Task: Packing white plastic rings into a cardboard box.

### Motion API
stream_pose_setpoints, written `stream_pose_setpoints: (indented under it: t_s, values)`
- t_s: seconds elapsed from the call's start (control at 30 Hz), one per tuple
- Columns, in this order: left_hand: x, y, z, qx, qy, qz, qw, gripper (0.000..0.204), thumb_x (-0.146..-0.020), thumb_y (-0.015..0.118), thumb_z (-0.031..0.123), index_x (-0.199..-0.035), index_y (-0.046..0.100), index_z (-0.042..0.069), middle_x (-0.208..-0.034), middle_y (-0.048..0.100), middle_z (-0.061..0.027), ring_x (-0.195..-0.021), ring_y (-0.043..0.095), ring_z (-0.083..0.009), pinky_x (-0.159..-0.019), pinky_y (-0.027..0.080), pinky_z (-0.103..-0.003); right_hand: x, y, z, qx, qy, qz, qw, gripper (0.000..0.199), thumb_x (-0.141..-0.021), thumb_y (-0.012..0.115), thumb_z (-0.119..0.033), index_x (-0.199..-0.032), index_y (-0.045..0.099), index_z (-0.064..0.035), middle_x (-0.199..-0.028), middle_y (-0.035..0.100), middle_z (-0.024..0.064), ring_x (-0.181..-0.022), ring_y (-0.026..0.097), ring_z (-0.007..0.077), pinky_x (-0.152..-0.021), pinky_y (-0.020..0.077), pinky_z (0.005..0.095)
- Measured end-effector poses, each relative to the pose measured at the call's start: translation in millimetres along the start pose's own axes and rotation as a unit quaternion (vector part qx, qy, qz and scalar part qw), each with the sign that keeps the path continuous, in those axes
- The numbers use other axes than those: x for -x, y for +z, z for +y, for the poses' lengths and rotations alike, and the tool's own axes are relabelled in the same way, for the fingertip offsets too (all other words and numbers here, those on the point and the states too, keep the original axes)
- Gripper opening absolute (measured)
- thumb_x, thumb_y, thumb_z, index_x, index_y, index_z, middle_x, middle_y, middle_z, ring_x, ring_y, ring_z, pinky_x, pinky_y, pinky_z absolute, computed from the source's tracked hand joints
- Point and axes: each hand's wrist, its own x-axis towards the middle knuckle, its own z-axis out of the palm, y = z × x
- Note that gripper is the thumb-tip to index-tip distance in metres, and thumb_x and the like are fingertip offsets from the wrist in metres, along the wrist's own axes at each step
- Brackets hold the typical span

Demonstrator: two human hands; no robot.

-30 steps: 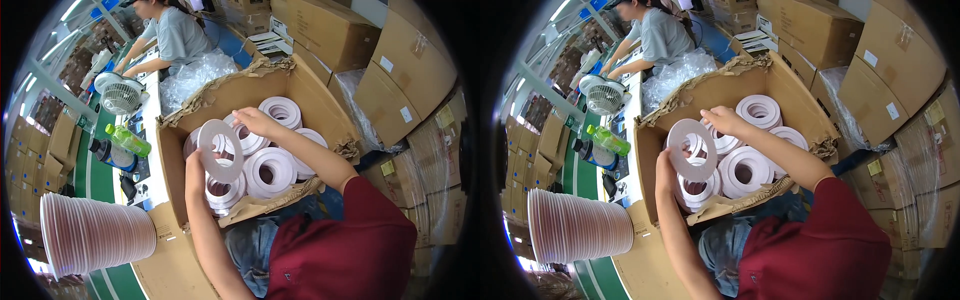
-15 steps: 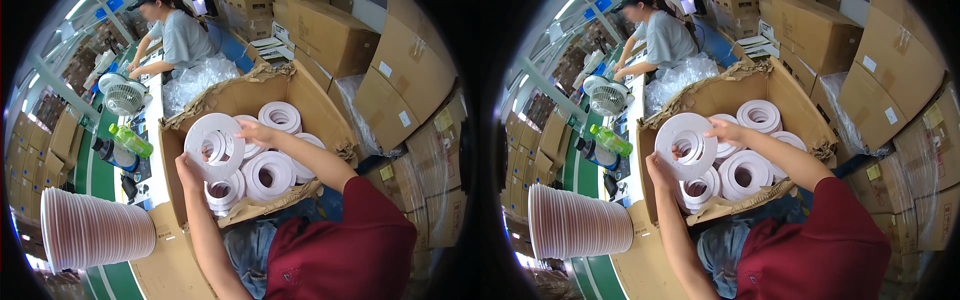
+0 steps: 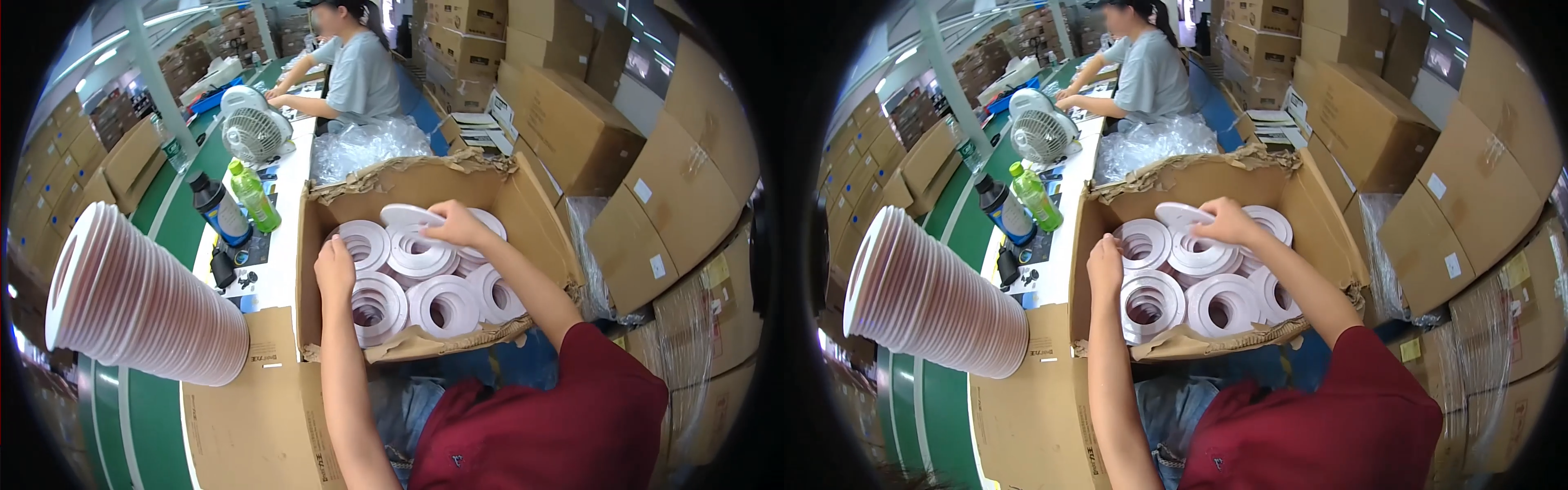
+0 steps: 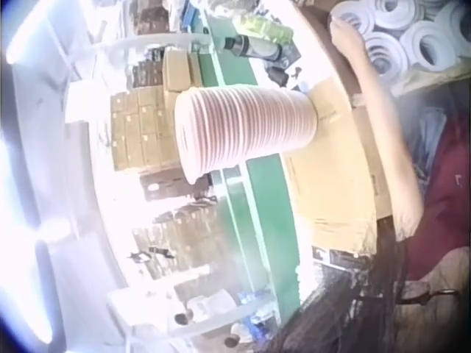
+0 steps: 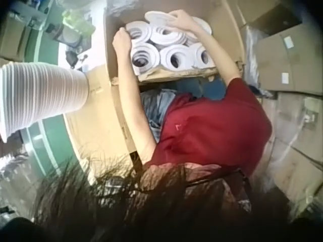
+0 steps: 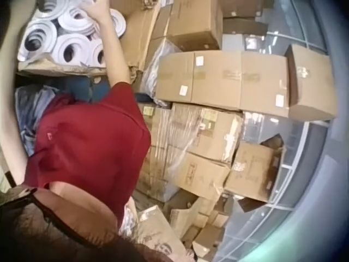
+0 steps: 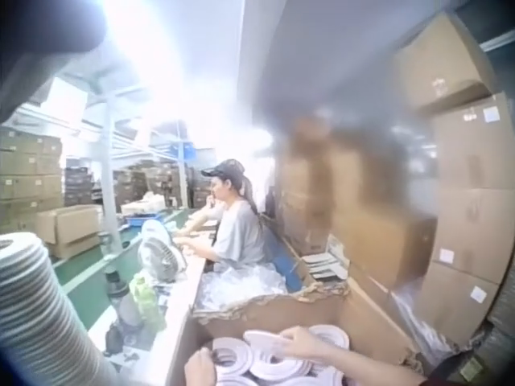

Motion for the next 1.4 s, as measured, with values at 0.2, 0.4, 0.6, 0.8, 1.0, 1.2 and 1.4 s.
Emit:
stream_pose_setpoints:
  t_s: [0.2,0.4,0.6,0.8,1.0,1.2,1.4]
  values:
    - [10,0,6,-0.081,0.025,-0.019,0.996,0.041,-0.09,0.044,0.032,-0.097,0.068,-0.001,-0.097,0.065,-0.0277,-0.097,0.061,-0.0442,-0.088,0.046,-0.049,-38,-37,-7,0.193,-0.209,0.148,0.947,0.018,-0.073,0.071,-0.011,-0.087,0.067,-0.0009,-0.081,0.066,0.0159,-0.072,0.065,0.0275,-0.067,0.0513,0.0355]
    - [12,4,1,-0.189,-0.001,-0.122,0.974,0.037,-0.081,0.05,0.029,-0.093,0.071,0.001,-0.097,0.067,-0.0253,-0.096,0.064,-0.0406,-0.092,0.046,-0.049,-60,-45,-28,0.247,-0.344,0.188,0.886,0.016,-0.072,0.068,-0.004,-0.088,0.064,-0.0011,-0.082,0.064,0.0159,-0.074,0.064,0.0321,-0.066,0.0513,0.0381]
    - [13,1,-2,-0.22,-0.024,-0.18,0.958,0.036,-0.078,0.053,0.027,-0.096,0.072,0.002,-0.103,0.068,-0.023,-0.102,0.064,-0.0375,-0.095,0.043,-0.048,-69,-25,-39,0.157,-0.295,0.196,0.922,0.019,-0.072,0.069,-0.009,-0.091,0.067,-0.0035,-0.086,0.067,0.014,-0.079,0.065,0.0299,-0.072,0.0525,0.0366]
    - [12,0,0,-0.229,-0.023,-0.194,0.954,0.037,-0.079,0.054,0.028,-0.098,0.072,0.003,-0.105,0.067,-0.0226,-0.103,0.063,-0.0371,-0.095,0.043,-0.049,-73,-34,-17,0.004,0.187,-0.171,0.967,0.035,-0.082,0.071,-0.027,-0.082,0.066,0.008,-0.069,0.064,0.0118,-0.054,0.062,0.0186,-0.049,0.0527,0.0317]
    - [14,-2,1,-0.229,-0.026,-0.198,0.953,0.036,-0.079,0.055,0.028,-0.099,0.072,0.003,-0.107,0.067,-0.0222,-0.104,0.063,-0.0365,-0.095,0.043,-0.048,-95,-41,-23,0.261,0.192,-0.304,0.896,0.034,-0.081,0.071,-0.028,-0.085,0.068,0.0048,-0.071,0.066,0.012,-0.055,0.063,0.019,-0.055,0.0527,0.0327]
    - [15,-2,-1,-0.23,-0.027,-0.198,0.952,0.036,-0.079,0.054,0.027,-0.099,0.072,0.002,-0.107,0.067,-0.0226,-0.104,0.063,-0.0369,-0.095,0.043,-0.049,-60,-16,3,0.151,-0.03,0.055,0.987,0.023,-0.081,0.07,-0.022,-0.091,0.069,-0.0015,-0.079,0.069,0.0096,-0.07,0.065,0.0174,-0.066,0.0505,0.0329]
    - [15,-1,1,-0.232,-0.027,-0.207,0.95,0.038,-0.079,0.054,0.027,-0.101,0.071,0.001,-0.108,0.067,-0.0235,-0.105,0.062,-0.0373,-0.096,0.042,-0.049,7,7,63,0.311,-0.245,-0.137,0.908,0.026,-0.068,0.07,-0.007,-0.093,0.064,-0.0036,-0.094,0.064,0.0165,-0.089,0.062,0.0349,-0.079,0.0495,0.0408]
